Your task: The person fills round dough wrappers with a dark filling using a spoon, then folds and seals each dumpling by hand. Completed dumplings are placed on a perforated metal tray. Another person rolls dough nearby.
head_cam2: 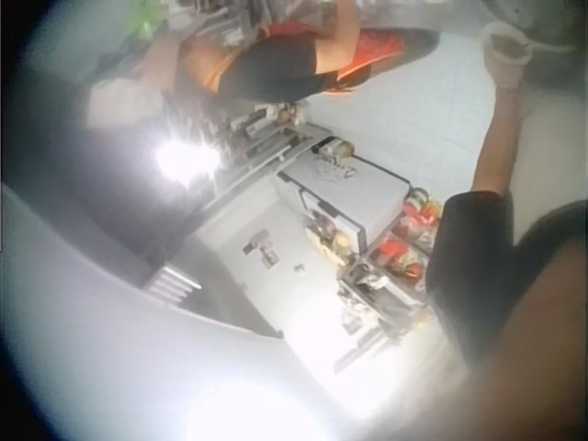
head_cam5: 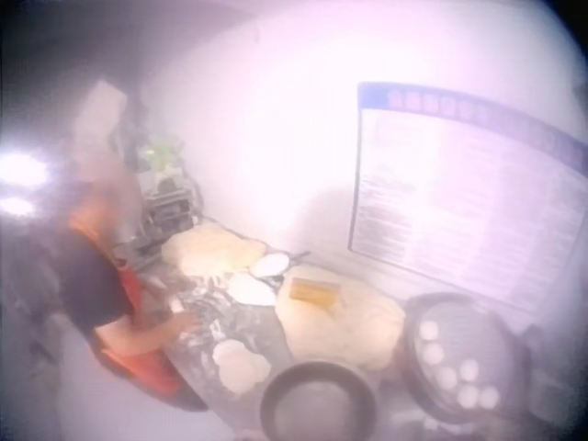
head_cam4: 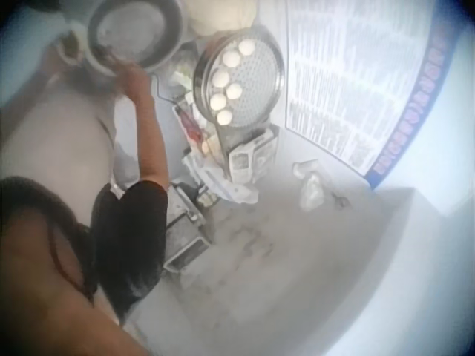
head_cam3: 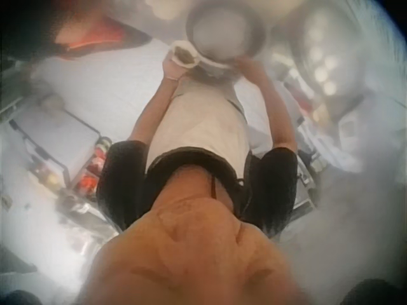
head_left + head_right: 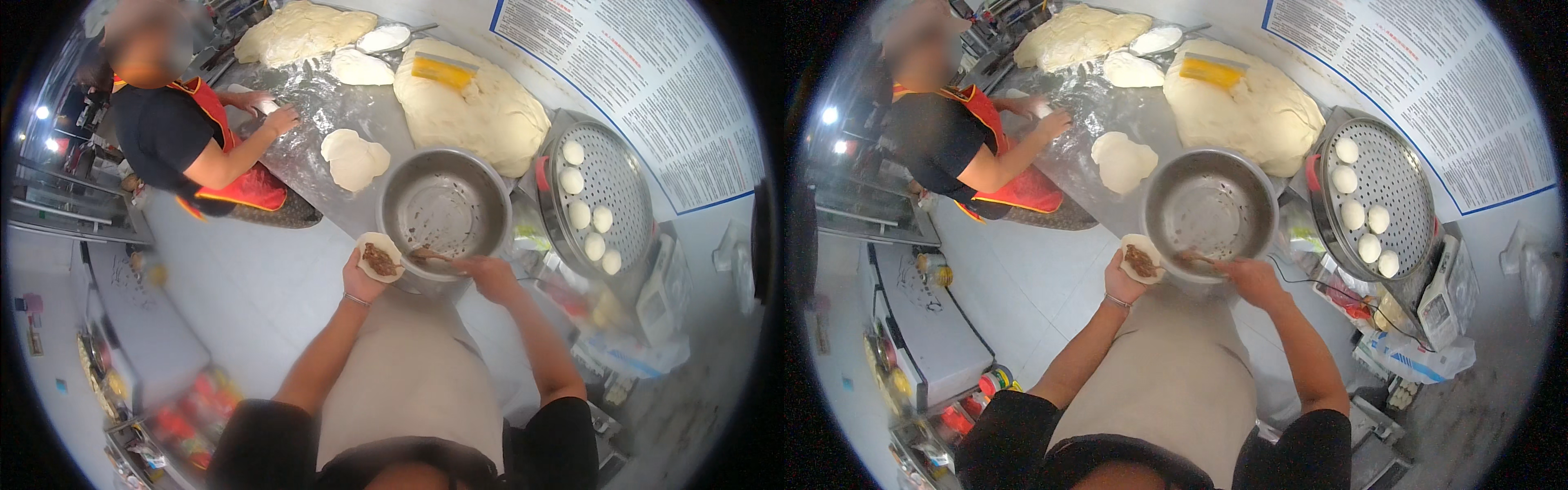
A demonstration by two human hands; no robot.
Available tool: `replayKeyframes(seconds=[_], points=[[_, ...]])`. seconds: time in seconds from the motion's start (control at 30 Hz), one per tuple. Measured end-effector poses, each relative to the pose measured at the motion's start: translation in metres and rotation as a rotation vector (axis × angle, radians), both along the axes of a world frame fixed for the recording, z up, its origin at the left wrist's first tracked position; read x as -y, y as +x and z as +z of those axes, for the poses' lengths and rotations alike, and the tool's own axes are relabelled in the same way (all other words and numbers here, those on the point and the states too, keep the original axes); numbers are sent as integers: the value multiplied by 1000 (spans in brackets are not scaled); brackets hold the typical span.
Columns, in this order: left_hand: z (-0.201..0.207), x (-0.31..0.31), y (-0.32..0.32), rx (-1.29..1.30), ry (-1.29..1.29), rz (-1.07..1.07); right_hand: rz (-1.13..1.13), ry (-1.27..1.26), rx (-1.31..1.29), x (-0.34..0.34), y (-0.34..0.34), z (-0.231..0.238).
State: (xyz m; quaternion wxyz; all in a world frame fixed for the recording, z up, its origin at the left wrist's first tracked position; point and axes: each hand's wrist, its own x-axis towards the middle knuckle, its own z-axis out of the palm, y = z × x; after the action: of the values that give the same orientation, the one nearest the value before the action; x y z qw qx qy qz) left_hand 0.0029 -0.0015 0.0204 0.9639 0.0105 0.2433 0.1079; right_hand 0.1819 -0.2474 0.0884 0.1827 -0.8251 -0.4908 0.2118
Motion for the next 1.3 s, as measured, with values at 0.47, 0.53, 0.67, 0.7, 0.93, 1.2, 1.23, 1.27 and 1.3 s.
replayKeyframes(seconds=[0.47,0.53,0.67,0.7,0.93,1.2,1.23,1.27,1.3], points=[[-1,17,-8,-40,-1,-68,-148,99,-285,12,-22,-11],[-1,19,-5,-53,-26,-51,-219,210,-385,9,-32,-15],[-1,16,-7,-8,-25,-67,-394,127,-746,-6,-38,-1],[-1,16,-8,-2,-15,-74,-406,165,-809,-9,-40,-2],[5,9,-8,-17,36,-63,-506,338,-1015,-24,-41,-1],[33,3,14,-72,27,17,-191,495,-102,-20,-63,23],[39,3,17,-122,5,17,-155,445,-13,-19,-65,25],[46,3,19,-147,-2,10,-120,395,77,-18,-66,27],[53,2,21,-173,-9,2,-109,412,101,-17,-66,24]])
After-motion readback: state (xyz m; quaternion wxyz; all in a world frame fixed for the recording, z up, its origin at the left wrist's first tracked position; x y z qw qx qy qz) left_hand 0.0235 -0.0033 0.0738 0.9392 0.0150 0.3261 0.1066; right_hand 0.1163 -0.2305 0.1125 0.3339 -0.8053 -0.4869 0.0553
